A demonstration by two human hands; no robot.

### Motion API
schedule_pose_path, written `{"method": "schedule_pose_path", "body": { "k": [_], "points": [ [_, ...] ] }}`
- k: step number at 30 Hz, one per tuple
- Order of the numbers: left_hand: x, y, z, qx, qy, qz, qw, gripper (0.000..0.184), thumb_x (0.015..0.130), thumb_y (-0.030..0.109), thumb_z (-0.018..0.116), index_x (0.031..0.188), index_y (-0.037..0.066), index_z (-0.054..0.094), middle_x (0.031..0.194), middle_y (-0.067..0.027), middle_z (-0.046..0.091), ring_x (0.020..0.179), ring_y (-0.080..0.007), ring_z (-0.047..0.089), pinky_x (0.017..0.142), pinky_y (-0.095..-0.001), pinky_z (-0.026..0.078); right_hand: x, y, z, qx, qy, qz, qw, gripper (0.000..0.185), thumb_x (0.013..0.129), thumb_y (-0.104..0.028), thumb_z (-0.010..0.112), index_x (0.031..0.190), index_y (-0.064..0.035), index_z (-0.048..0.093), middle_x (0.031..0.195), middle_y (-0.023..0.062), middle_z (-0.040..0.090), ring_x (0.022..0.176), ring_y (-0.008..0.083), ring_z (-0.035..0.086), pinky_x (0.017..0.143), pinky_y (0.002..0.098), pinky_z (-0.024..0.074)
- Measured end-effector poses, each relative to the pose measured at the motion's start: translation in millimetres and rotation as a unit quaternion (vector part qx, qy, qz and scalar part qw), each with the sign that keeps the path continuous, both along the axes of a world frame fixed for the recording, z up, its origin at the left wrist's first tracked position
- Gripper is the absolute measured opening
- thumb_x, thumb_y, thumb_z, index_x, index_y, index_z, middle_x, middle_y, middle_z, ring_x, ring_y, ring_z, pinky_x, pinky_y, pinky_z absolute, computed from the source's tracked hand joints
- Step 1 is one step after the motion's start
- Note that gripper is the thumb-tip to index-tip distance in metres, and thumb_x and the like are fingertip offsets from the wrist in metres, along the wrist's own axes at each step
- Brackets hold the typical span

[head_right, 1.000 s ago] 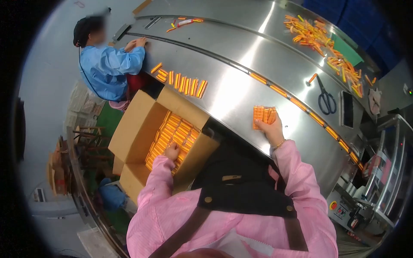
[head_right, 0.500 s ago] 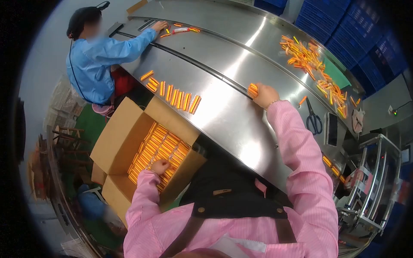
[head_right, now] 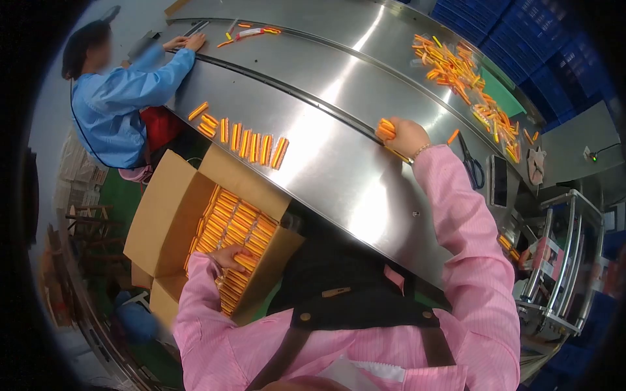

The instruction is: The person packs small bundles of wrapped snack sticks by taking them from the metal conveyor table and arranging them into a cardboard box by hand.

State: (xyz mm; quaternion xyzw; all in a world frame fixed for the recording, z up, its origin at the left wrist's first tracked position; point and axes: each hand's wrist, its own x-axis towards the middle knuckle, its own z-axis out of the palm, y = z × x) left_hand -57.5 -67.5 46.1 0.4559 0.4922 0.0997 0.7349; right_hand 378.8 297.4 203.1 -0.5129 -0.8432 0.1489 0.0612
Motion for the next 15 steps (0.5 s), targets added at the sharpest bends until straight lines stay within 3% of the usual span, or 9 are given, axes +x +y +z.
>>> {"method": "schedule_pose_path", "body": {
  "k": [2, 5, 7, 9, 13, 15],
  "points": [
    [-16, -13, -54, 0.044, 0.029, -0.024, 0.998, 0.06, 0.068, 0.022, 0.083, 0.117, -0.001, 0.057, 0.112, -0.013, 0.059, 0.105, -0.0212, 0.055, 0.092, -0.0306, 0.043, -5, 1, -6, -0.003, -0.008, 0.007, 1.0, 0.032, 0.07, -0.021, 0.07, 0.098, -0.0073, 0.061, 0.088, 0.0161, 0.065, 0.084, 0.0335, 0.062, 0.077, 0.0402, 0.0489],
    [-20, -15, -71, 0.096, 0.073, -0.058, 0.991, 0.057, 0.069, 0.019, 0.082, 0.117, 0.0, 0.057, 0.11, -0.0123, 0.06, 0.103, -0.0201, 0.056, 0.09, -0.0284, 0.044, -8, 4, -14, -0.008, -0.02, 0.013, 1.0, 0.032, 0.071, -0.021, 0.07, 0.098, -0.007, 0.06, 0.09, 0.0161, 0.065, 0.086, 0.0331, 0.062, 0.078, 0.0401, 0.0485],
    [-17, -10, -62, 0.102, 0.088, -0.071, 0.988, 0.055, 0.069, 0.017, 0.081, 0.116, 0.0, 0.058, 0.109, -0.012, 0.061, 0.102, -0.0196, 0.056, 0.089, -0.0274, 0.044, -6, 7, -19, -0.01, -0.024, 0.012, 1.0, 0.032, 0.071, -0.02, 0.07, 0.098, -0.0067, 0.06, 0.091, 0.0162, 0.065, 0.088, 0.0328, 0.062, 0.079, 0.0399, 0.0483],
    [-15, -4, -52, 0.01, 0.081, -0.06, 0.995, 0.055, 0.07, 0.018, 0.08, 0.116, -0.001, 0.057, 0.112, -0.0102, 0.06, 0.106, -0.0186, 0.055, 0.095, -0.0276, 0.042, 0, 10, -21, -0.028, -0.016, 0.022, 0.999, 0.032, 0.072, -0.02, 0.071, 0.098, -0.0064, 0.06, 0.093, 0.0165, 0.065, 0.09, 0.0329, 0.061, 0.08, 0.0394, 0.048],
    [-13, 2, -42, 0.018, 0.099, -0.077, 0.992, 0.053, 0.07, 0.014, 0.081, 0.115, -0.001, 0.057, 0.112, -0.009, 0.06, 0.103, -0.0171, 0.055, 0.092, -0.0265, 0.043, 7, 10, -15, -0.023, 0.014, -0.009, 1.0, 0.032, 0.071, -0.02, 0.073, 0.097, -0.0061, 0.059, 0.092, 0.017, 0.065, 0.089, 0.0338, 0.061, 0.079, 0.0394, 0.048],
    [-16, -2, -43, -0.041, 0.06, 0.005, 0.997, 0.051, 0.069, 0.008, 0.081, 0.113, 0.0, 0.057, 0.11, -0.0072, 0.06, 0.101, -0.0158, 0.056, 0.091, -0.0253, 0.044, 6, 9, -8, -0.031, 0.026, -0.023, 0.999, 0.035, 0.07, -0.019, 0.074, 0.098, -0.0063, 0.058, 0.092, 0.0176, 0.064, 0.089, 0.0344, 0.061, 0.079, 0.0395, 0.048]
  ]
}}
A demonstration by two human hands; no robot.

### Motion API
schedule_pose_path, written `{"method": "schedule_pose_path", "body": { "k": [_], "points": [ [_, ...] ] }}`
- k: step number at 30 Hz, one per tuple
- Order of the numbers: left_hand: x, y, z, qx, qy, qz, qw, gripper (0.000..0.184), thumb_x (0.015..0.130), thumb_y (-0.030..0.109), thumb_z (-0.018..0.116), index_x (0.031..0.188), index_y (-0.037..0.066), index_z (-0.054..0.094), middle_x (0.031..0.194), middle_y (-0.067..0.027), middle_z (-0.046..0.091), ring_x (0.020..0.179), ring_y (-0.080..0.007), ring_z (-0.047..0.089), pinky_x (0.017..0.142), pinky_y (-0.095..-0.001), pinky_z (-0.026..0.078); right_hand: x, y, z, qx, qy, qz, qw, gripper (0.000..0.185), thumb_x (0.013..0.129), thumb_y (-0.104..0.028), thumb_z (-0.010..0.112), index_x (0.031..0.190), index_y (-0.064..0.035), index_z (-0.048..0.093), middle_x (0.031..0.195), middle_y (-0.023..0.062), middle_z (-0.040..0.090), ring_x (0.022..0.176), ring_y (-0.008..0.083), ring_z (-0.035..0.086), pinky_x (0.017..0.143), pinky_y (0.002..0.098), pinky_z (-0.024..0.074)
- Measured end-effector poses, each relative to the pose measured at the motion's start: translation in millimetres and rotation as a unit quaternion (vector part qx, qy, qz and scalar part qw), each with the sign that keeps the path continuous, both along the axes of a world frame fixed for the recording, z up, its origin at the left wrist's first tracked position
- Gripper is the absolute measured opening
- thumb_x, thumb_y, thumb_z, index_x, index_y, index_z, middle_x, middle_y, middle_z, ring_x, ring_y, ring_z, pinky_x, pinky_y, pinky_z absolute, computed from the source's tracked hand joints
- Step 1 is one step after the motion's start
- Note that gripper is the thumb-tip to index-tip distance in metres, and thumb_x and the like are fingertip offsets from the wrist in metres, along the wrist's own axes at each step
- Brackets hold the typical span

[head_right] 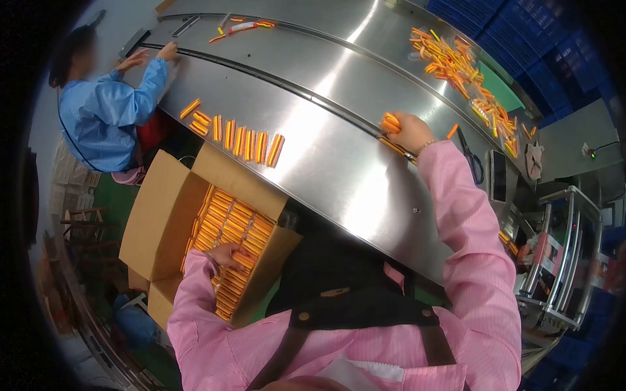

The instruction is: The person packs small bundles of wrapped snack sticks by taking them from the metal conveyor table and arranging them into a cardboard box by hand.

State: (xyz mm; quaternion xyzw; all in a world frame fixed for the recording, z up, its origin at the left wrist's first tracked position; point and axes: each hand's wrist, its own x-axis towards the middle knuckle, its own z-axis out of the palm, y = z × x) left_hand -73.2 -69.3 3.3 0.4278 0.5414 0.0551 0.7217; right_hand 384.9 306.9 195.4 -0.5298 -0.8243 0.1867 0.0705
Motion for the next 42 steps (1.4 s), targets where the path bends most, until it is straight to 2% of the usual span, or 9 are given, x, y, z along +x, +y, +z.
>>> {"method": "schedule_pose_path", "body": {
  "k": [9, 19, 21, 25, 27, 31, 33, 37, 42],
  "points": [
    [-7, -12, -14, 0.096, -0.029, 0.081, 0.992, 0.048, 0.066, 0.006, 0.082, 0.107, 0.002, 0.057, 0.101, -0.0054, 0.06, 0.096, -0.0147, 0.056, 0.087, -0.0256, 0.045, -6, -2, -11, -0.027, -0.053, 0.025, 0.998, 0.043, 0.07, -0.02, 0.077, 0.103, -0.0036, 0.055, 0.095, 0.0184, 0.064, 0.092, 0.0337, 0.061, 0.081, 0.0386, 0.0474],
    [-24, -34, 27, 0.079, -0.019, 0.234, 0.969, 0.053, 0.065, 0.002, 0.081, 0.11, 0.004, 0.052, 0.105, -0.0028, 0.058, 0.1, -0.0135, 0.056, 0.092, -0.0264, 0.043, -3, -7, -4, -0.084, -0.003, -0.006, 0.996, 0.05, 0.073, -0.025, 0.077, 0.11, -0.002, 0.052, 0.102, 0.0196, 0.062, 0.097, 0.0334, 0.06, 0.084, 0.0377, 0.0457],
    [-26, -47, 30, 0.118, -0.102, 0.35, 0.924, 0.053, 0.066, 0.002, 0.079, 0.11, 0.003, 0.051, 0.106, -0.0048, 0.058, 0.101, -0.0144, 0.055, 0.091, -0.0267, 0.043, -7, -5, -13, -0.046, 0.0, 0.019, 0.999, 0.05, 0.074, -0.029, 0.076, 0.109, -0.0019, 0.051, 0.102, 0.02, 0.061, 0.097, 0.0348, 0.059, 0.084, 0.0386, 0.0455],
    [-21, -69, 40, 0.136, -0.158, 0.431, 0.878, 0.052, 0.068, 0.005, 0.078, 0.112, 0.003, 0.05, 0.108, -0.0055, 0.057, 0.102, -0.016, 0.055, 0.093, -0.0271, 0.042, -5, -1, -27, -0.033, -0.001, 0.016, 0.999, 0.049, 0.075, -0.031, 0.075, 0.105, -0.0015, 0.051, 0.101, 0.0203, 0.061, 0.096, 0.0358, 0.058, 0.083, 0.039, 0.0454],
    [-11, -77, 46, 0.183, -0.205, 0.494, 0.825, 0.053, 0.07, 0.008, 0.077, 0.114, 0.003, 0.048, 0.11, -0.0067, 0.057, 0.104, -0.0174, 0.055, 0.093, -0.0275, 0.041, 1, -1, -30, 0.001, -0.019, 0.029, 0.999, 0.047, 0.077, -0.033, 0.073, 0.103, -0.0015, 0.051, 0.101, 0.0205, 0.06, 0.096, 0.0364, 0.058, 0.083, 0.0396, 0.0453],
    [6, -82, 58, 0.24, -0.221, 0.523, 0.787, 0.061, 0.07, 0.024, 0.08, 0.114, 0.0, 0.045, 0.11, -0.0093, 0.058, 0.105, -0.0203, 0.056, 0.097, -0.0304, 0.04, 11, -5, -23, 0.04, 0.014, 0.027, 0.999, 0.044, 0.08, -0.033, 0.069, 0.104, -0.0015, 0.051, 0.101, 0.0213, 0.06, 0.095, 0.0368, 0.058, 0.082, 0.0398, 0.0458],
    [15, -78, 70, 0.243, -0.232, 0.53, 0.779, 0.062, 0.069, 0.025, 0.08, 0.115, 0.0, 0.045, 0.111, -0.0101, 0.058, 0.106, -0.0211, 0.056, 0.097, -0.0308, 0.04, 13, -4, -15, -0.01, 0.041, -0.013, 0.999, 0.042, 0.083, -0.032, 0.066, 0.106, -0.0016, 0.049, 0.1, 0.0219, 0.06, 0.093, 0.0378, 0.059, 0.081, 0.0402, 0.0464],
    [33, -62, 88, 0.261, -0.267, 0.527, 0.763, 0.065, 0.069, 0.029, 0.081, 0.115, 0.0, 0.044, 0.111, -0.0114, 0.058, 0.107, -0.0224, 0.056, 0.098, -0.0318, 0.039, 11, -2, -13, 0.011, 0.075, 0.004, 0.997, 0.042, 0.084, -0.03, 0.065, 0.109, -0.0016, 0.047, 0.098, 0.0218, 0.061, 0.091, 0.0381, 0.059, 0.08, 0.0402, 0.0468],
    [64, -40, 103, 0.267, -0.288, 0.508, 0.767, 0.066, 0.068, 0.03, 0.081, 0.114, 0.001, 0.044, 0.11, -0.0111, 0.059, 0.106, -0.0228, 0.056, 0.098, -0.0328, 0.04, 10, -2, -19, -0.033, 0.017, 0.037, 0.999, 0.038, 0.084, -0.025, 0.065, 0.108, -0.0018, 0.047, 0.097, 0.022, 0.061, 0.091, 0.0376, 0.06, 0.079, 0.041, 0.0466]
  ]
}}
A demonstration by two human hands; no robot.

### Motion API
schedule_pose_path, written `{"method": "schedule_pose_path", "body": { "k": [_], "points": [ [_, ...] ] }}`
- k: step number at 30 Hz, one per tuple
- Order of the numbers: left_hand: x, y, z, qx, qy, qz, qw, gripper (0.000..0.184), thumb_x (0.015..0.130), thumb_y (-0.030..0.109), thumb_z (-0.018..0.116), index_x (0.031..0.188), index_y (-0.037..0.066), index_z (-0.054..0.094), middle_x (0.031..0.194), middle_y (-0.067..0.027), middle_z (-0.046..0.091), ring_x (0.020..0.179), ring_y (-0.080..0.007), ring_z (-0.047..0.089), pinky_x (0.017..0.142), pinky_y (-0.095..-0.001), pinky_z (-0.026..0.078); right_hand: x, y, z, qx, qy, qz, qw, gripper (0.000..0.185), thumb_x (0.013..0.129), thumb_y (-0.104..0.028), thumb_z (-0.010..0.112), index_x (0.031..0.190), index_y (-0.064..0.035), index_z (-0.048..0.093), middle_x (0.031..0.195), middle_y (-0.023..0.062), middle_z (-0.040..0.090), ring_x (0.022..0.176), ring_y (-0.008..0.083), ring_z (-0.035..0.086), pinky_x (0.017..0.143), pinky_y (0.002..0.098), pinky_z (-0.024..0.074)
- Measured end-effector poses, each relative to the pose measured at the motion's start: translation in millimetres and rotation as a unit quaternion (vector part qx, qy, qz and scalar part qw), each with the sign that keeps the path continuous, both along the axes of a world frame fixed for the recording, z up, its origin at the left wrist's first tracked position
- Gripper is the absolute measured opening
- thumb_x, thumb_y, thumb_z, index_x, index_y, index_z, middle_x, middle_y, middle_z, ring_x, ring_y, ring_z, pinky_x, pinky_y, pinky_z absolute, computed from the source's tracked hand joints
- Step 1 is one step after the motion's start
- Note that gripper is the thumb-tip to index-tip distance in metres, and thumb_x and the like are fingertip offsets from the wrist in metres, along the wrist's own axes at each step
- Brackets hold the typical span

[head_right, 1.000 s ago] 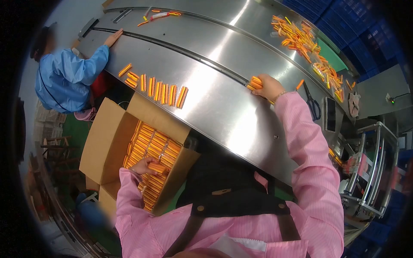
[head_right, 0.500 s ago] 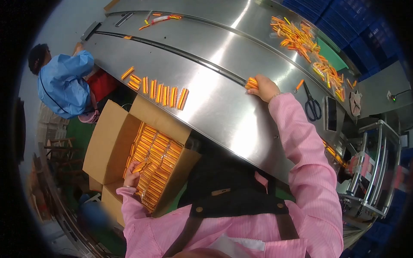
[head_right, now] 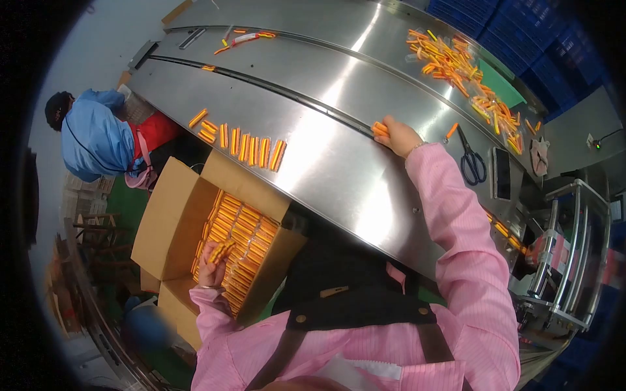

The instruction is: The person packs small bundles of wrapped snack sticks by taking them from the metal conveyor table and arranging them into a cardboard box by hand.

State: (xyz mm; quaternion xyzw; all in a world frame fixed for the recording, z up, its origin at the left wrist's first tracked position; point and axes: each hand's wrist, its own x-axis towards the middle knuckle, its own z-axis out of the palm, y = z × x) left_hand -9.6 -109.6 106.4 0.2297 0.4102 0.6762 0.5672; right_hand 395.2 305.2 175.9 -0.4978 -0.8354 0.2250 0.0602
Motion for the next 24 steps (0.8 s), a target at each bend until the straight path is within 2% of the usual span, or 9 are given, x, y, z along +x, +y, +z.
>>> {"method": "schedule_pose_path", "body": {
  "k": [3, 6, 7, 9, 11, 15, 18, 22, 24],
  "points": [
    [6, 2, -1, -0.005, -0.01, -0.014, 1.0, 0.067, 0.067, 0.029, 0.082, 0.114, 0.001, 0.044, 0.11, -0.0111, 0.058, 0.108, -0.0245, 0.056, 0.099, -0.0338, 0.039, 5, -4, -7, 0.069, 0.002, 0.047, 0.996, 0.036, 0.084, -0.024, 0.064, 0.107, -0.0022, 0.047, 0.096, 0.0215, 0.061, 0.09, 0.0379, 0.06, 0.079, 0.0417, 0.0466],
    [20, 8, 7, -0.001, -0.023, -0.02, 1.0, 0.066, 0.067, 0.029, 0.082, 0.114, 0.001, 0.044, 0.111, -0.0112, 0.057, 0.111, -0.0257, 0.055, 0.101, -0.0353, 0.039, 13, 1, -14, 0.125, 0.037, 0.028, 0.991, 0.032, 0.085, -0.024, 0.063, 0.104, -0.0024, 0.048, 0.095, 0.0207, 0.061, 0.088, 0.0381, 0.059, 0.079, 0.042, 0.0466],
    [24, 9, 8, 0.011, -0.033, -0.015, 0.999, 0.066, 0.068, 0.029, 0.082, 0.114, 0.002, 0.044, 0.112, -0.0116, 0.057, 0.112, -0.0262, 0.055, 0.102, -0.0359, 0.038, 14, 0, -11, 0.125, 0.038, 0.027, 0.991, 0.032, 0.085, -0.024, 0.063, 0.104, -0.0024, 0.048, 0.095, 0.0207, 0.061, 0.088, 0.0381, 0.059, 0.079, 0.042, 0.0466],
    [28, 11, 7, 0.022, -0.042, -0.011, 0.999, 0.065, 0.068, 0.029, 0.082, 0.114, 0.002, 0.044, 0.113, -0.0121, 0.057, 0.113, -0.0267, 0.054, 0.102, -0.0364, 0.038, 16, -3, -4, 0.053, 0.038, -0.055, 0.996, 0.031, 0.085, -0.025, 0.062, 0.101, -0.0025, 0.05, 0.093, 0.0207, 0.061, 0.087, 0.0383, 0.059, 0.078, 0.0427, 0.0466],
    [32, 12, 1, 0.022, -0.06, -0.003, 0.998, 0.067, 0.067, 0.025, 0.081, 0.116, 0.0, 0.043, 0.114, -0.013, 0.056, 0.111, -0.0265, 0.054, 0.104, -0.0424, 0.034, 14, -8, -2, 0.069, 0.031, -0.044, 0.996, 0.031, 0.085, -0.028, 0.062, 0.1, -0.0027, 0.051, 0.092, 0.0206, 0.061, 0.086, 0.0381, 0.059, 0.077, 0.043, 0.0465],
    [48, 26, 2, 0.026, -0.055, -0.006, 0.998, 0.067, 0.068, 0.025, 0.08, 0.117, 0.0, 0.043, 0.114, -0.0126, 0.056, 0.112, -0.0265, 0.054, 0.105, -0.0421, 0.034, 6, -9, -4, 0.107, 0.001, 0.008, 0.994, 0.037, 0.085, -0.036, 0.061, 0.099, -0.0027, 0.051, 0.092, 0.0205, 0.061, 0.086, 0.0378, 0.058, 0.077, 0.0437, 0.0464],
    [61, 34, 0, 0.037, -0.077, -0.015, 0.996, 0.068, 0.068, 0.031, 0.08, 0.117, 0.001, 0.044, 0.119, -0.0153, 0.055, 0.114, -0.0289, 0.052, 0.102, -0.0369, 0.037, 0, -10, -11, 0.075, -0.038, -0.022, 0.996, 0.038, 0.087, -0.038, 0.058, 0.098, -0.0023, 0.051, 0.092, 0.0201, 0.061, 0.088, 0.0372, 0.058, 0.078, 0.043, 0.0458],
    [68, 34, 5, 0.047, -0.083, -0.018, 0.995, 0.066, 0.069, 0.029, 0.08, 0.118, 0.002, 0.044, 0.12, -0.0151, 0.054, 0.114, -0.0285, 0.052, 0.101, -0.0364, 0.038, 2, -11, -17, 0.13, -0.024, -0.001, 0.991, 0.037, 0.089, -0.037, 0.055, 0.096, -0.0016, 0.051, 0.093, 0.0196, 0.06, 0.089, 0.0365, 0.057, 0.079, 0.0424, 0.045],
    [69, 34, 12, 0.036, -0.096, -0.019, 0.995, 0.066, 0.07, 0.026, 0.079, 0.118, -0.001, 0.043, 0.115, -0.0124, 0.055, 0.114, -0.0258, 0.052, 0.105, -0.0394, 0.034, 3, -15, -14, 0.154, -0.009, 0.007, 0.988, 0.034, 0.09, -0.035, 0.054, 0.095, -0.0014, 0.052, 0.092, 0.0186, 0.059, 0.089, 0.0357, 0.056, 0.08, 0.042, 0.0447]
  ]
}}
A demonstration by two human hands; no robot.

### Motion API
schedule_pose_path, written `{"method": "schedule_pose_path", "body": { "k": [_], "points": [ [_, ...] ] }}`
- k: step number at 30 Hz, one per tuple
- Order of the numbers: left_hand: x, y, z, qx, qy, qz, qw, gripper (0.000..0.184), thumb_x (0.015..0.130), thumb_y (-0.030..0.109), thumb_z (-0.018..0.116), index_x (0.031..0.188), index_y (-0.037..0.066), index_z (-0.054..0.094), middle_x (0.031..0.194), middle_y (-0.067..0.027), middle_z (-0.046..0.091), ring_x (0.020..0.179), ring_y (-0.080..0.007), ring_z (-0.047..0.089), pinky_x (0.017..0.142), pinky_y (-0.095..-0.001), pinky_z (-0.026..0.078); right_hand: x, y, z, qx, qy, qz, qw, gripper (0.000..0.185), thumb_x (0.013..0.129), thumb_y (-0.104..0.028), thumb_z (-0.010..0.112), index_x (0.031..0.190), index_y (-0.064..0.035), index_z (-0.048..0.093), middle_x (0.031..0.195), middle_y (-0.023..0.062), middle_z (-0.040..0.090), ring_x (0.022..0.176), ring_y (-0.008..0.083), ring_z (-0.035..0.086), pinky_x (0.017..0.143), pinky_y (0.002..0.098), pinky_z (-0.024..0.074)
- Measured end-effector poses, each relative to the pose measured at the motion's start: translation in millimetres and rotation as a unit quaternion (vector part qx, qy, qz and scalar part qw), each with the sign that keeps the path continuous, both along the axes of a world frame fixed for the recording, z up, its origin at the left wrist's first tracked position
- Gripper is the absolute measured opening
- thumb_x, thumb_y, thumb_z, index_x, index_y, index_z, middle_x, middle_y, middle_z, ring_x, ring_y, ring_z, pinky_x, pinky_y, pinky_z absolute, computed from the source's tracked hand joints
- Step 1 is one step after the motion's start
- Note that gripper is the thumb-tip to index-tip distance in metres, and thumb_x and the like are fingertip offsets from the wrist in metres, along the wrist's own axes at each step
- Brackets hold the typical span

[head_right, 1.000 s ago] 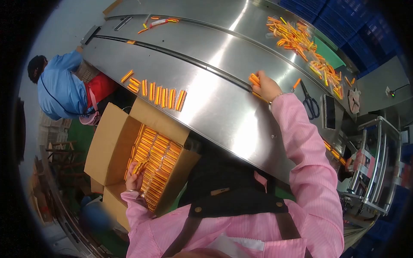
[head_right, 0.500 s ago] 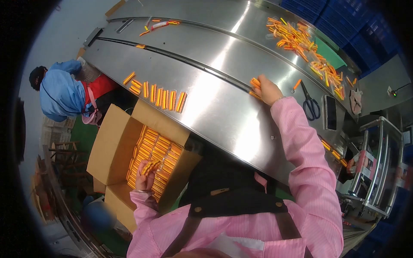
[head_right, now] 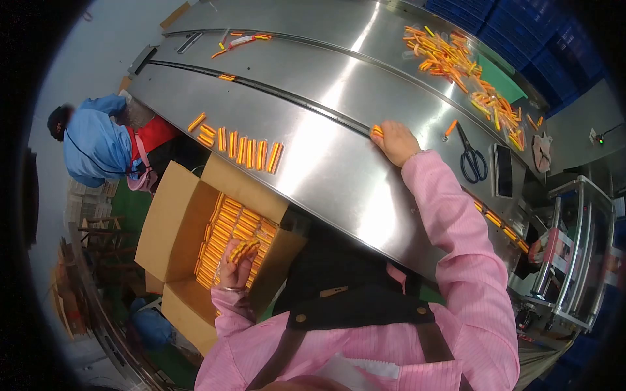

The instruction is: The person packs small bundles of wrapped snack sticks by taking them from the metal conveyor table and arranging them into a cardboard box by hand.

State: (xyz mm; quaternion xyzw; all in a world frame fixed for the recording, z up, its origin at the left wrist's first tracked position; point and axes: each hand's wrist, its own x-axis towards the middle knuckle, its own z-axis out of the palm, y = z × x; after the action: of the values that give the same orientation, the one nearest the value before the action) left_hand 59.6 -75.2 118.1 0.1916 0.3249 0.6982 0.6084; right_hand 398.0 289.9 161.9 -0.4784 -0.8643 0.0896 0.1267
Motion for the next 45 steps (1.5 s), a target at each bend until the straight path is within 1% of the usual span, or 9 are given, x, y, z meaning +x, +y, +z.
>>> {"method": "schedule_pose_path", "body": {
  "k": [7, 15, 24, 28, 31, 33, 37, 39, 45],
  "points": [
    [6, 11, 10, 0.006, 0.0, 0.003, 1.0, 0.065, 0.072, 0.027, 0.078, 0.119, -0.002, 0.042, 0.115, -0.0128, 0.055, 0.115, -0.028, 0.052, 0.106, -0.0416, 0.033, 24, -5, 9, -0.018, -0.033, 0.008, 0.999, 0.031, 0.089, -0.033, 0.055, 0.091, -0.0017, 0.053, 0.09, 0.0171, 0.059, 0.087, 0.0342, 0.057, 0.079, 0.0421, 0.0454],
    [22, 27, 18, 0.008, 0.006, -0.017, 1.0, 0.066, 0.071, 0.029, 0.077, 0.12, 0.001, 0.043, 0.117, -0.0139, 0.056, 0.114, -0.0292, 0.052, 0.099, -0.039, 0.039, 55, -12, 33, -0.097, -0.243, 0.004, 0.965, 0.03, 0.081, -0.026, 0.065, 0.101, -0.0049, 0.057, 0.095, 0.013, 0.061, 0.092, 0.0317, 0.06, 0.082, 0.0397, 0.0486],
    [46, 51, 19, 0.026, 0.026, -0.078, 0.996, 0.063, 0.074, 0.032, 0.074, 0.12, 0.001, 0.043, 0.121, -0.016, 0.054, 0.116, -0.0287, 0.051, 0.098, -0.0368, 0.038, 67, -13, 32, -0.041, -0.099, 0.006, 0.994, 0.034, 0.076, -0.03, 0.071, 0.099, -0.0072, 0.06, 0.097, 0.0118, 0.059, 0.096, 0.0298, 0.058, 0.082, 0.0392, 0.0481],
    [73, 66, 34, 0.012, 0.056, -0.107, 0.993, 0.065, 0.078, 0.037, 0.07, 0.126, 0.002, 0.042, 0.123, -0.0154, 0.053, 0.117, -0.0275, 0.05, 0.095, -0.0336, 0.04, 70, -25, 24, -0.052, -0.132, 0.024, 0.99, 0.035, 0.075, -0.029, 0.072, 0.101, -0.0079, 0.062, 0.096, 0.0118, 0.058, 0.096, 0.0307, 0.057, 0.083, 0.039, 0.0473],
    [100, 95, 45, -0.039, 0.057, -0.155, 0.986, 0.066, 0.082, 0.039, 0.063, 0.133, 0.005, 0.04, 0.125, -0.0133, 0.053, 0.11, -0.0218, 0.053, 0.088, -0.0297, 0.042, 79, -38, 30, -0.044, -0.117, 0.012, 0.992, 0.041, 0.074, -0.026, 0.073, 0.107, -0.0073, 0.06, 0.098, 0.0128, 0.056, 0.098, 0.0317, 0.054, 0.085, 0.0395, 0.0457],
    [114, 122, 55, -0.111, 0.083, -0.214, 0.967, 0.065, 0.083, 0.038, 0.061, 0.136, 0.006, 0.04, 0.125, -0.0097, 0.054, 0.098, -0.0136, 0.053, 0.077, -0.0237, 0.043, 80, -49, 42, -0.019, 0.035, 0.059, 0.997, 0.05, 0.073, -0.024, 0.072, 0.117, -0.0066, 0.055, 0.105, 0.0139, 0.055, 0.103, 0.0321, 0.052, 0.088, 0.0401, 0.0437],
    [149, 174, 61, -0.16, 0.18, -0.277, 0.93, 0.053, 0.083, 0.036, 0.062, 0.126, 0.007, 0.051, 0.111, -0.0063, 0.06, 0.08, -0.0077, 0.052, 0.066, -0.0201, 0.042, 46, -102, 104, -0.054, 0.145, 0.279, 0.948, 0.064, 0.072, -0.02, 0.072, 0.129, -0.0076, 0.045, 0.116, 0.0153, 0.052, 0.11, 0.0328, 0.05, 0.093, 0.0386, 0.042],
    [172, 192, 69, -0.168, 0.316, -0.346, 0.868, 0.041, 0.083, 0.035, 0.063, 0.114, 0.007, 0.058, 0.096, -0.0021, 0.063, 0.07, -0.0063, 0.051, 0.058, -0.0189, 0.04, 33, -123, 103, -0.03, 0.106, 0.282, 0.953, 0.062, 0.071, -0.018, 0.07, 0.127, -0.0066, 0.046, 0.113, 0.0154, 0.054, 0.106, 0.0325, 0.053, 0.091, 0.0393, 0.0436],
    [224, 205, 29, -0.145, 0.267, -0.341, 0.889, 0.036, 0.08, 0.035, 0.066, 0.099, 0.005, 0.061, 0.082, -0.0005, 0.058, 0.064, -0.0078, 0.048, 0.054, -0.0216, 0.041, 55, -125, 50, -0.068, -0.061, 0.157, 0.983, 0.045, 0.074, -0.011, 0.061, 0.117, -0.0057, 0.049, 0.084, 0.0129, 0.065, 0.078, 0.031, 0.064, 0.064, 0.0398, 0.0504]
  ]
}}
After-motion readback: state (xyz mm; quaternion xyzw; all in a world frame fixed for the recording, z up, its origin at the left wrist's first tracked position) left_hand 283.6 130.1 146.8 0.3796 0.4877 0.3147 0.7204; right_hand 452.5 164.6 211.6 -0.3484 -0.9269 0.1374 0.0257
